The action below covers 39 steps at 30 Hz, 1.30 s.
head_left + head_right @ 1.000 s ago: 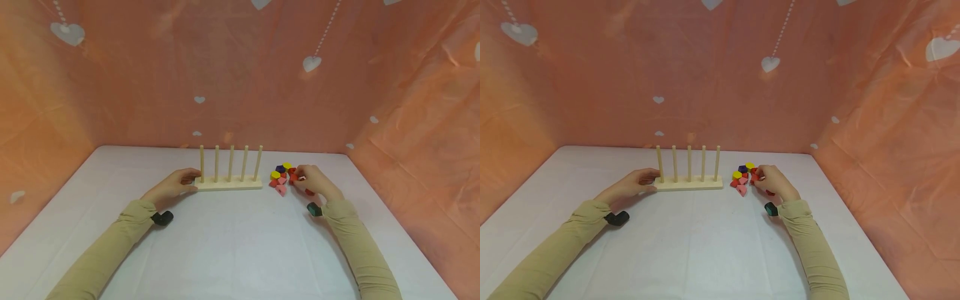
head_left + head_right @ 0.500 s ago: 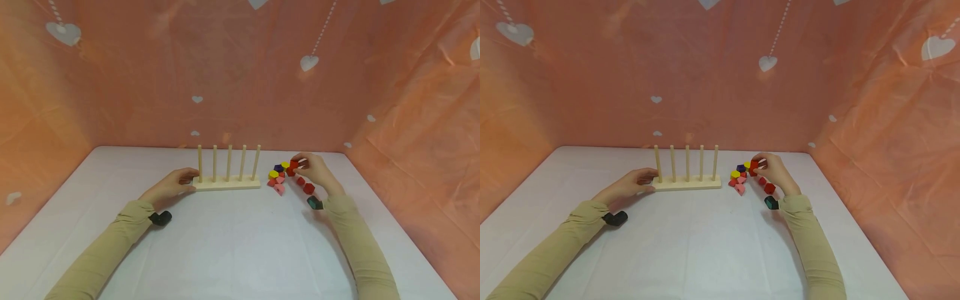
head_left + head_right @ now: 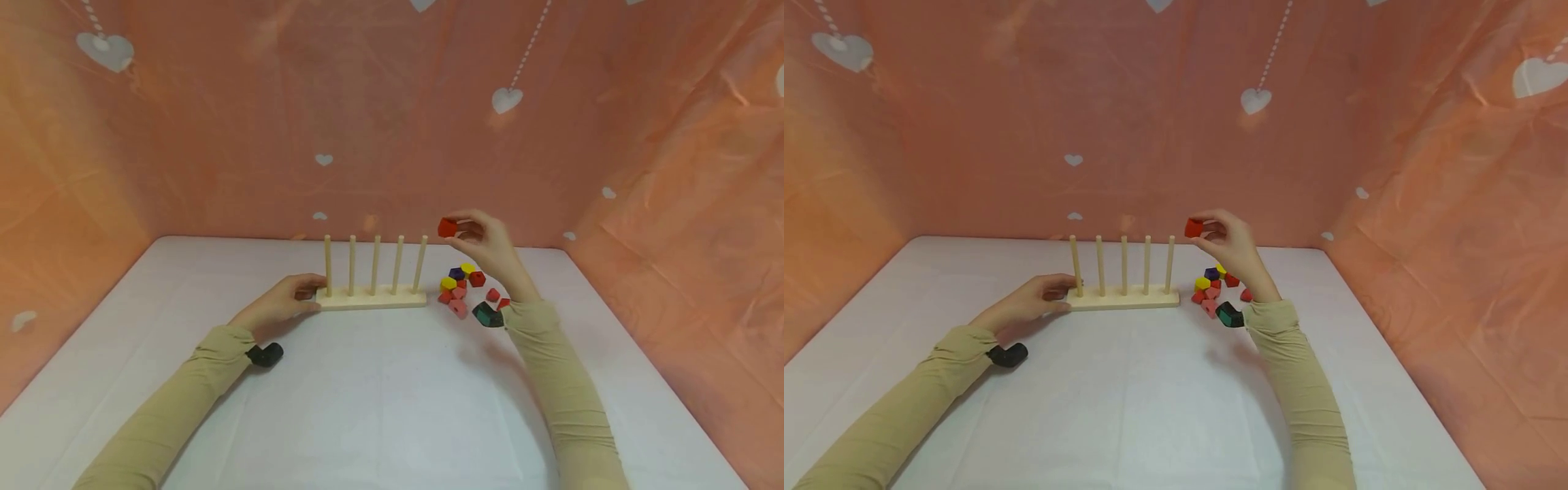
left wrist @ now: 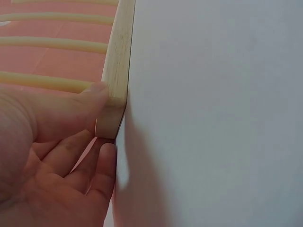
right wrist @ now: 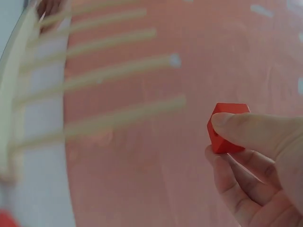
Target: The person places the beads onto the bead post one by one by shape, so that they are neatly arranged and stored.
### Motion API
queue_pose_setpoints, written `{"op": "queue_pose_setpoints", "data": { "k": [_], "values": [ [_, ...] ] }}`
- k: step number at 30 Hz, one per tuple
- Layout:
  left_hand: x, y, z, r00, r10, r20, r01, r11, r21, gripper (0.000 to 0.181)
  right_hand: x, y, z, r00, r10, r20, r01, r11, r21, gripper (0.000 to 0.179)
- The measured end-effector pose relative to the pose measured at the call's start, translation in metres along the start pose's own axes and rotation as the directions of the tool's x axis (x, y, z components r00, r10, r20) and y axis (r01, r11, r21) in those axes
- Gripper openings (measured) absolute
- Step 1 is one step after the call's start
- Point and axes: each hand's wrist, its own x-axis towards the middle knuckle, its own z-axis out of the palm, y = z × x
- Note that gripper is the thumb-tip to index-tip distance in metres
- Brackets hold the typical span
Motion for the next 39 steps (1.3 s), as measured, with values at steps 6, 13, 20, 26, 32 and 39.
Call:
{"op": "queue_pose_setpoints", "data": {
  "k": [6, 13, 20, 26, 32, 39],
  "values": [
    [0.002, 0.000, 0.000, 1.000, -0.016, 0.011, 0.016, 1.000, 0.019, 0.051, 0.015, -0.028, 0.024, 0.998, -0.058, 0.022, 0.055, 0.990, 0.132, 0.039],
    [0.002, 0.001, -0.004, 0.999, -0.045, 0.030, 0.044, 0.999, 0.026, 0.053, 0.024, -0.069, 0.047, 0.991, -0.116, 0.064, 0.100, 0.972, 0.213, 0.036],
    [0.003, -0.002, -0.005, 0.998, -0.051, 0.039, 0.050, 0.998, 0.029, 0.052, 0.043, -0.057, 0.081, 0.983, -0.155, 0.095, 0.122, 0.951, 0.285, 0.038],
    [0.004, 0.004, -0.009, 0.997, -0.075, 0.032, 0.074, 0.997, 0.032, 0.051, 0.053, -0.062, 0.105, 0.967, -0.230, 0.113, 0.197, 0.948, 0.250, 0.037],
    [0.005, 0.008, -0.011, 0.999, -0.037, 0.011, 0.037, 0.998, 0.041, 0.051, 0.058, -0.066, 0.130, 0.948, -0.291, 0.125, 0.264, 0.944, 0.197, 0.037],
    [0.002, 0.001, -0.013, 0.998, -0.054, 0.031, 0.054, 0.998, 0.013, 0.052, 0.056, -0.064, 0.154, 0.939, -0.325, 0.113, 0.321, 0.946, 0.053, 0.037]
  ]
}}
